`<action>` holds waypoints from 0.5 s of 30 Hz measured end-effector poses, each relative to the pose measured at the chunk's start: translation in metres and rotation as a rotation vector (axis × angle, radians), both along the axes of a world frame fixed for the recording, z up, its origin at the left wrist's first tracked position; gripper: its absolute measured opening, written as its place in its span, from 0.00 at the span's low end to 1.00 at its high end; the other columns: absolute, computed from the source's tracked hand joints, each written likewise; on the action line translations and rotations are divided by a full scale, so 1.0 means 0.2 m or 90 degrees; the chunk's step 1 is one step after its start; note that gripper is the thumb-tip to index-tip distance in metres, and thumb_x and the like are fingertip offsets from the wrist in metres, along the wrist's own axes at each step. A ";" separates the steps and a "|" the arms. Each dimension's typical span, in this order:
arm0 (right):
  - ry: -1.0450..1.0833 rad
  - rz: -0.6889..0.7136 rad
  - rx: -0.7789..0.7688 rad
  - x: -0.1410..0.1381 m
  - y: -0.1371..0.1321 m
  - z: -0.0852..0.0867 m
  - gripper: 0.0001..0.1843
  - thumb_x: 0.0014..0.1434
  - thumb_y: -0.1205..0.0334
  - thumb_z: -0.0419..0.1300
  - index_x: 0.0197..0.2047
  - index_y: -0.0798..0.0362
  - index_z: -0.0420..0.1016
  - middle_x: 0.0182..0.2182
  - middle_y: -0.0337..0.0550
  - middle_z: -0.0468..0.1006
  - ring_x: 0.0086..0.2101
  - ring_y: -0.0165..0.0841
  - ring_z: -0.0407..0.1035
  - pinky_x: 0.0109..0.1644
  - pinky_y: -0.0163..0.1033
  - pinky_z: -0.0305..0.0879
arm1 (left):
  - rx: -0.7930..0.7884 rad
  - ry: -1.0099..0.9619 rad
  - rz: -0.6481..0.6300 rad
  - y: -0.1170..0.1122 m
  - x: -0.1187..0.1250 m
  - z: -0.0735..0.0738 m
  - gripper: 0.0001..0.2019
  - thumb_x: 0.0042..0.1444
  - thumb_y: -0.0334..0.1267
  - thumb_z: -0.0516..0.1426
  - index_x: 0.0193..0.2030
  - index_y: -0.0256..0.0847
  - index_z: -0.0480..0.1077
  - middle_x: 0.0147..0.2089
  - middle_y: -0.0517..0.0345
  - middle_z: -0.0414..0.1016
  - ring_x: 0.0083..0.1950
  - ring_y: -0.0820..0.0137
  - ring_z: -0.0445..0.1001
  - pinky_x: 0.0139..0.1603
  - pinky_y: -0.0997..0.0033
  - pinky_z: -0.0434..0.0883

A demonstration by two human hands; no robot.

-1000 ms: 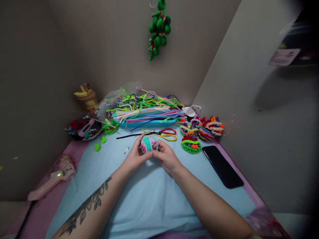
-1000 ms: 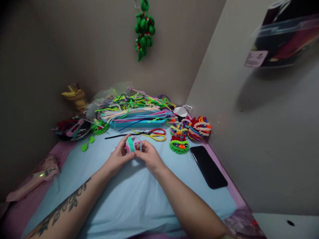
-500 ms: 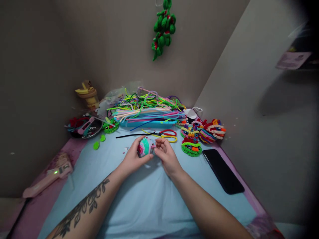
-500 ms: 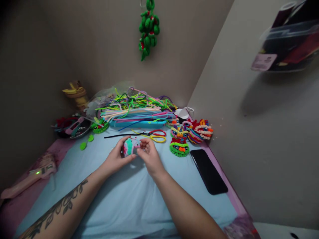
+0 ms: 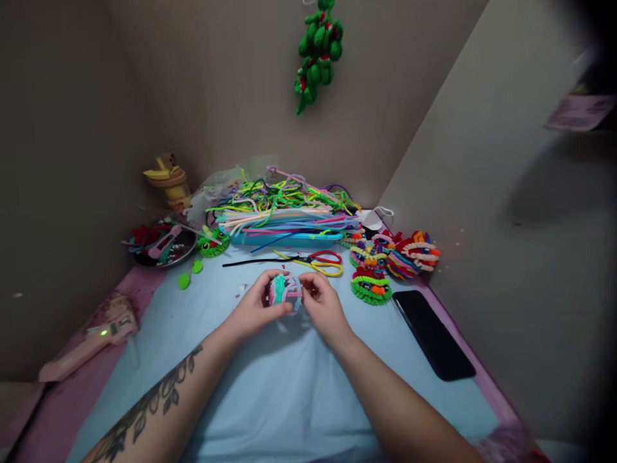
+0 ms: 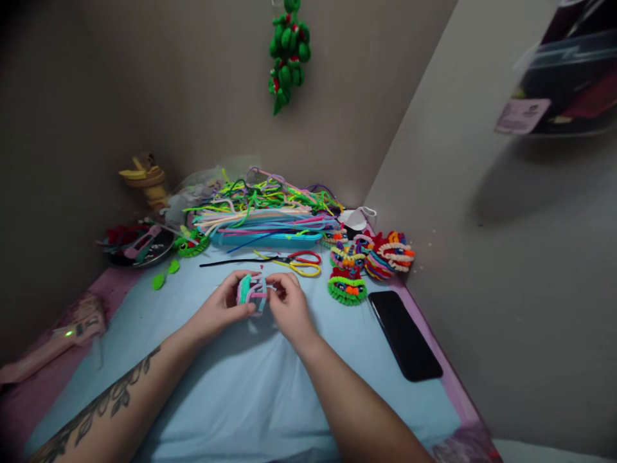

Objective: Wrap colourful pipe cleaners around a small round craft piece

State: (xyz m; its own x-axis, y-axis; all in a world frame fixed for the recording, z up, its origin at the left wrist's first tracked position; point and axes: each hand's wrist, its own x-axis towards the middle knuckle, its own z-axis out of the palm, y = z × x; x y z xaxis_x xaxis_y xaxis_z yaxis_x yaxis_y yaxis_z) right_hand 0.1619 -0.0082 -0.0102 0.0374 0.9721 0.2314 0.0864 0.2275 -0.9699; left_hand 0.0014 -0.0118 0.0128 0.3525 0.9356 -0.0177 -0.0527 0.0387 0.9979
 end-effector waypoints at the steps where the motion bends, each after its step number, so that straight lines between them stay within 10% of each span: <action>1: -0.029 -0.004 0.014 0.00 0.00 0.01 0.05 0.51 0.65 0.56 0.33 0.51 0.72 0.31 0.40 0.67 0.31 0.31 0.63 0.33 0.35 0.62 | -0.008 -0.011 -0.006 0.00 0.00 0.00 0.28 0.46 0.39 0.64 0.53 0.41 0.61 0.45 0.55 0.67 0.43 0.68 0.67 0.42 0.70 0.67; 15: 0.137 0.183 -0.161 0.00 0.00 0.03 0.15 0.52 0.51 0.61 0.26 0.53 0.65 0.19 0.31 0.61 0.22 0.25 0.53 0.26 0.31 0.51 | -0.016 -0.022 -0.004 0.01 -0.02 -0.02 0.23 0.48 0.41 0.64 0.51 0.43 0.64 0.43 0.58 0.68 0.41 0.70 0.68 0.42 0.71 0.67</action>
